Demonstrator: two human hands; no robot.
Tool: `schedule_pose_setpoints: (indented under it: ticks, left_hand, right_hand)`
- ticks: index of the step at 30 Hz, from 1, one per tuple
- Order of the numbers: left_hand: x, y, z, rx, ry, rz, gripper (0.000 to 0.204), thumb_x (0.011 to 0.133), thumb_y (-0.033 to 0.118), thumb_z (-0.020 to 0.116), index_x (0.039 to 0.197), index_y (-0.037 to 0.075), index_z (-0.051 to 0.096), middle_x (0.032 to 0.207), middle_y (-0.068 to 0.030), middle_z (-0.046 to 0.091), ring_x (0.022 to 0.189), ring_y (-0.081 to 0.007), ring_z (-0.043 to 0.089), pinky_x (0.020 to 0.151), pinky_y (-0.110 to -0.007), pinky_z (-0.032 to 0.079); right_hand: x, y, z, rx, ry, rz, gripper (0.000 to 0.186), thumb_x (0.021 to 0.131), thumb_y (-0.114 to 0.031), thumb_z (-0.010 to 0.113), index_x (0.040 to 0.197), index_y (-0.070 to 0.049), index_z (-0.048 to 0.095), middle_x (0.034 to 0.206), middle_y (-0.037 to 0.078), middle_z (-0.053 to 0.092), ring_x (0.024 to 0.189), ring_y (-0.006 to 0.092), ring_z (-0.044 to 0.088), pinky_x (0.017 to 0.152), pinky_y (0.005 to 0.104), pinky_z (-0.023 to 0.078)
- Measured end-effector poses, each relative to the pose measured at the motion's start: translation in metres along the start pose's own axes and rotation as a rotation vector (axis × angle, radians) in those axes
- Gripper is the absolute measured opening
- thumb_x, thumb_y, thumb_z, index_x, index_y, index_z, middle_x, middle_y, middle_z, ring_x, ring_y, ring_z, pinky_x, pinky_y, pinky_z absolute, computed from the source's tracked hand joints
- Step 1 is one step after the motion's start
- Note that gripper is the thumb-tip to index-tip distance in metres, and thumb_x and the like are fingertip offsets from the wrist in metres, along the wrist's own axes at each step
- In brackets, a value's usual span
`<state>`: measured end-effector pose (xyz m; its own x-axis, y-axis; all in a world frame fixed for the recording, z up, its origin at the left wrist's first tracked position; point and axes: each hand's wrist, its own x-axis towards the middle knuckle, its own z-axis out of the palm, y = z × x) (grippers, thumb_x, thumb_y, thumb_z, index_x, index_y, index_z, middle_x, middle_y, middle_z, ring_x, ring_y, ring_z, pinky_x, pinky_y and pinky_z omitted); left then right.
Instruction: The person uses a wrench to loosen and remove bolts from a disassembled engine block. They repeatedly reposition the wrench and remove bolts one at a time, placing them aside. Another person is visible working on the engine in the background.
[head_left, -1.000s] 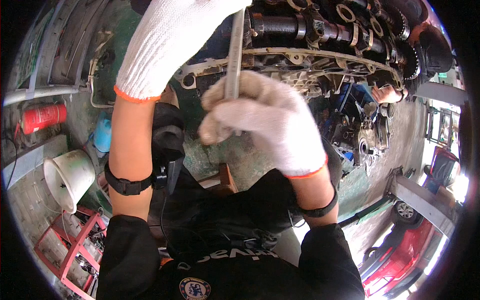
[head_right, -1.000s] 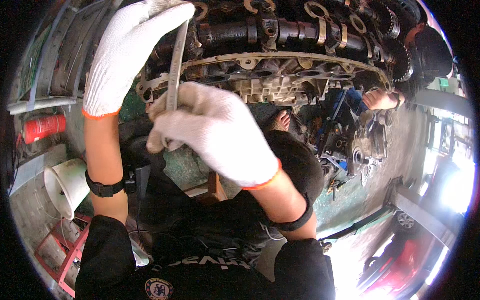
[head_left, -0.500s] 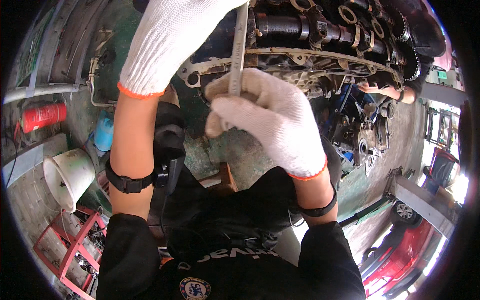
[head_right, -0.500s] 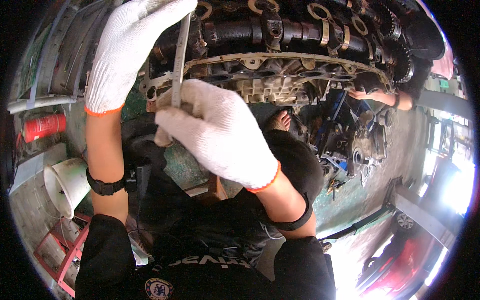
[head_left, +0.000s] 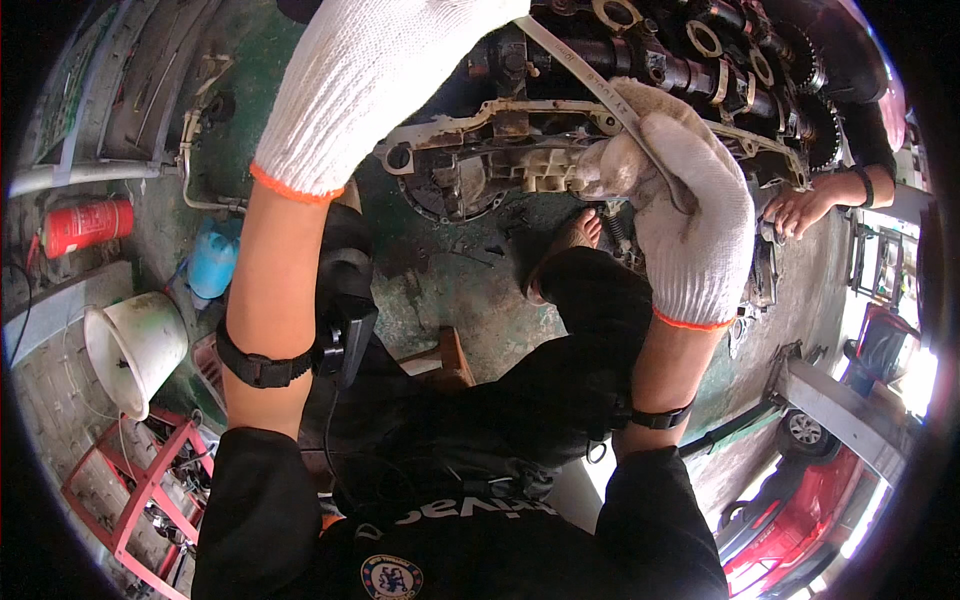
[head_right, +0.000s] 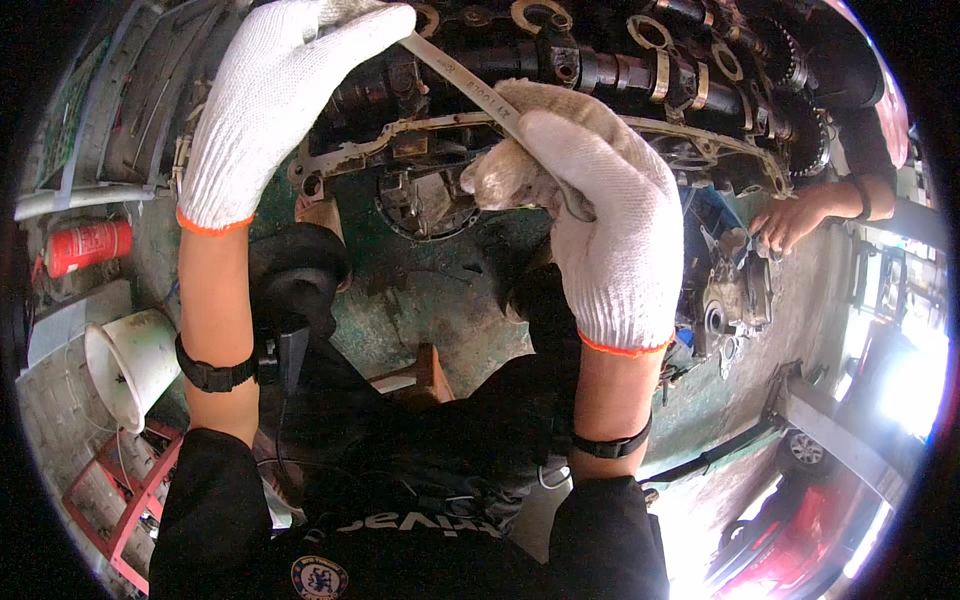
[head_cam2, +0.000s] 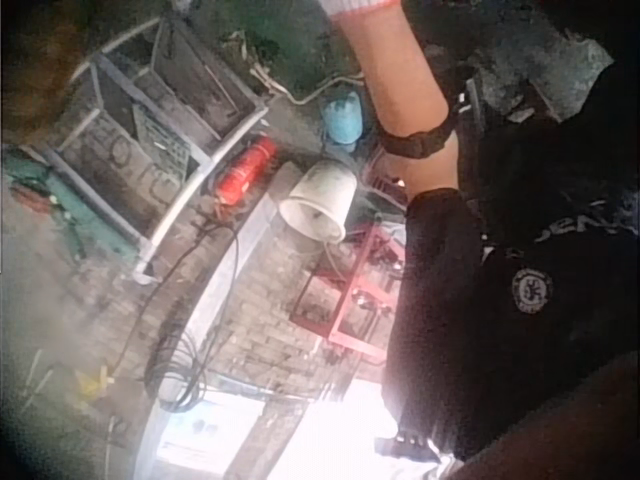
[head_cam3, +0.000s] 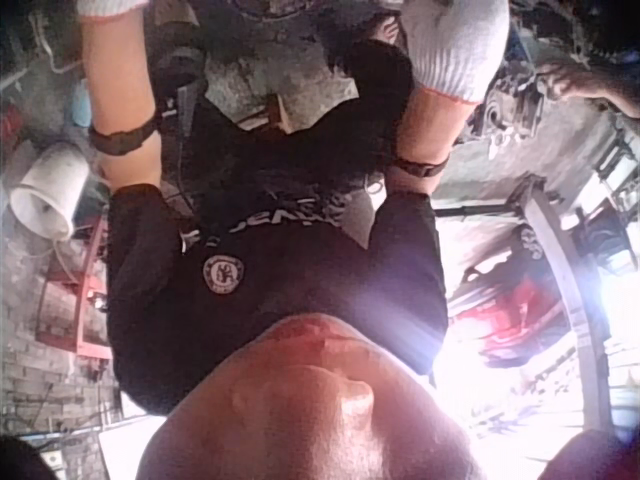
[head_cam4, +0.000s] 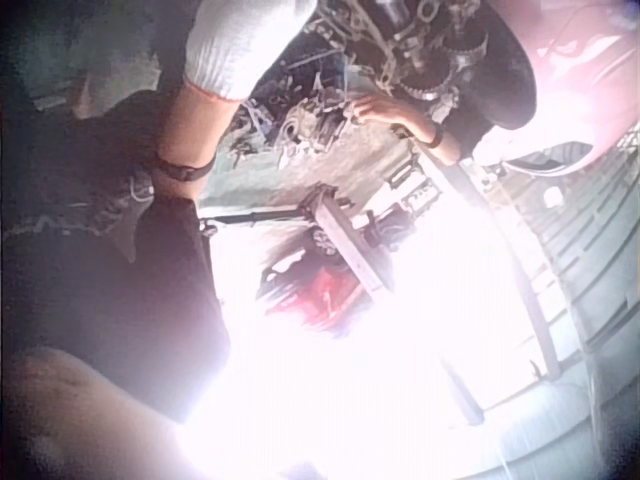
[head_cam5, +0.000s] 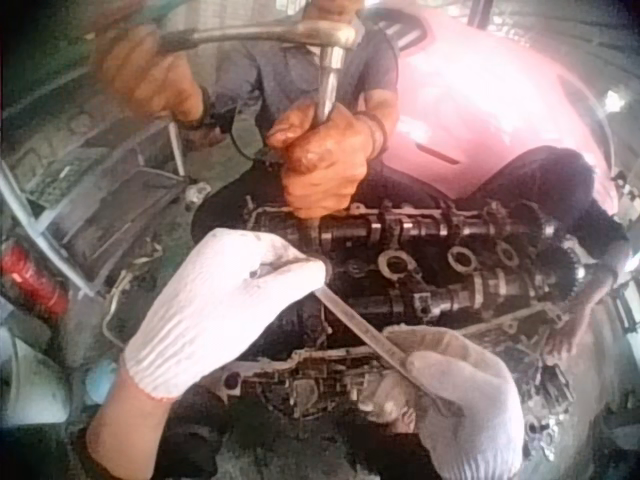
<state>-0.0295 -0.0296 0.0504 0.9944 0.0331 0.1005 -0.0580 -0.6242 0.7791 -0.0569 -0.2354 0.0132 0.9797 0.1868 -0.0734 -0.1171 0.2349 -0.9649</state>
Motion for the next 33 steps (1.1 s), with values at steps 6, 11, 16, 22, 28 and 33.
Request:
schedule_pose_setpoints:
  ticks: [6,11,16,22,28,33]
  left_hand:
    - [-0.002,0.004,0.006,0.009,0.052,0.030,0.033,0.093,0.026,0.070,0.101,-0.007,0.074,0.082,-0.0168,0.074,0.074,-0.0158,0.066,0.072,-0.032,0.051]
    - [0.001,0.001,0.013,-0.076,0.040,-0.038,0.030,0.093,0.023,0.071,0.099,-0.006,0.075,0.078,-0.0093,0.073,0.071,-0.0113,0.063,0.068,-0.028,0.049]
    - [0.004,0.003,0.010,-0.151,0.042,-0.071,0.026,0.094,0.021,0.072,0.099,-0.005,0.075,0.077,-0.0050,0.071,0.068,-0.0096,0.060,0.065,-0.026,0.047]
    - [0.005,0.002,0.007,-0.230,0.011,-0.112,0.026,0.094,0.022,0.072,0.099,-0.004,0.076,0.078,-0.0056,0.072,0.070,-0.0104,0.061,0.066,-0.026,0.047]
    - [0.008,-0.004,0.005,-0.174,0.026,-0.055,0.031,0.095,0.026,0.070,0.102,-0.003,0.077,0.078,-0.0074,0.072,0.072,-0.0107,0.060,0.068,-0.027,0.047]
    - [0.007,-0.001,-0.003,-0.028,0.008,-0.093,0.034,0.096,0.029,0.069,0.104,-0.003,0.077,0.076,-0.0071,0.069,0.068,-0.0114,0.058,0.065,-0.030,0.047]
  right_hand:
    - [0.000,0.006,0.020,0.035,-0.206,0.447,0.032,0.098,-0.012,0.060,0.120,0.012,0.062,0.093,0.016,0.076,0.076,0.0169,0.072,0.070,0.0245,0.055]
    - [-0.008,0.031,0.061,0.232,-0.355,0.444,0.024,0.101,-0.012,0.061,0.118,0.006,0.063,0.095,0.013,0.075,0.085,0.0158,0.071,0.075,0.0253,0.054]
    - [-0.009,0.038,0.070,0.256,-0.397,0.353,0.024,0.101,-0.009,0.063,0.120,0.006,0.062,0.097,0.014,0.075,0.089,0.0182,0.073,0.075,0.0255,0.056]
    - [-0.008,0.030,0.068,0.363,-0.425,0.445,0.023,0.099,-0.008,0.064,0.117,0.007,0.064,0.093,0.015,0.075,0.083,0.0188,0.073,0.073,0.0259,0.057]
    - [-0.009,0.016,0.047,-0.032,-0.286,0.269,0.021,0.096,-0.012,0.067,0.103,0.008,0.068,0.074,0.010,0.071,0.065,0.0163,0.071,0.061,0.0254,0.057]
    - [-0.002,-0.002,0.026,-0.057,-0.036,0.274,0.022,0.098,-0.012,0.064,0.104,0.009,0.070,0.063,0.005,0.064,0.051,0.0109,0.058,0.054,0.0243,0.049]
